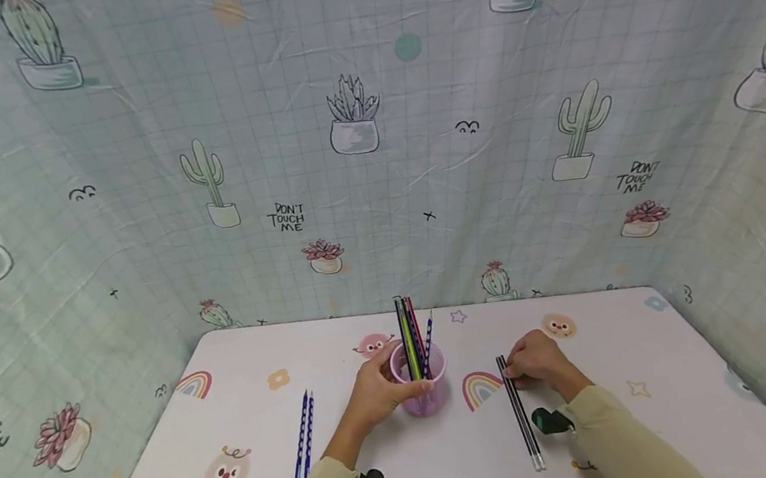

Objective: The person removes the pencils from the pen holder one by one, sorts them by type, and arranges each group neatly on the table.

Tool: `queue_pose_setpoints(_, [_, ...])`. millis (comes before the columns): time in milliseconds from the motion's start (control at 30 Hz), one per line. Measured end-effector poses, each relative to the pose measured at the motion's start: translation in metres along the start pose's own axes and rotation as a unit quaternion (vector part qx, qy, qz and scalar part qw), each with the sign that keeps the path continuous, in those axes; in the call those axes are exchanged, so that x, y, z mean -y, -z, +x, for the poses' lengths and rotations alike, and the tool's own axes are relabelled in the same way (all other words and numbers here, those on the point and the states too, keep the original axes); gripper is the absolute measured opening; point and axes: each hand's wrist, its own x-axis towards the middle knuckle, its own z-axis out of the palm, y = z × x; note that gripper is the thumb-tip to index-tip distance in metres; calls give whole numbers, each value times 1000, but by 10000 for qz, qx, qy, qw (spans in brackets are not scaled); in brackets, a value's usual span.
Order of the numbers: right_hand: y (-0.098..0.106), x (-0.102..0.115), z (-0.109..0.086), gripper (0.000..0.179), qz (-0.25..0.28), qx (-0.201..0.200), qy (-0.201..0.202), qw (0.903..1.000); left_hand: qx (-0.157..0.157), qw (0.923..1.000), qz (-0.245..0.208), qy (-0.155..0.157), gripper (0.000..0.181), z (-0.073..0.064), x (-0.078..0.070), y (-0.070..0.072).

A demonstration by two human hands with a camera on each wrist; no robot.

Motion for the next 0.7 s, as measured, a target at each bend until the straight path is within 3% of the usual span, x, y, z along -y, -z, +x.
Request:
queue_pose_setpoints(367, [2, -1, -4, 7, -129, -70, 59, 9999, -24, 9999, -143, -34, 82, -3, 1, -2])
queue_pose_setpoints(700, [3, 12, -6, 9, -59, -79, 228, 9997, 20, 9996, -258, -103, 81, -1, 1, -2])
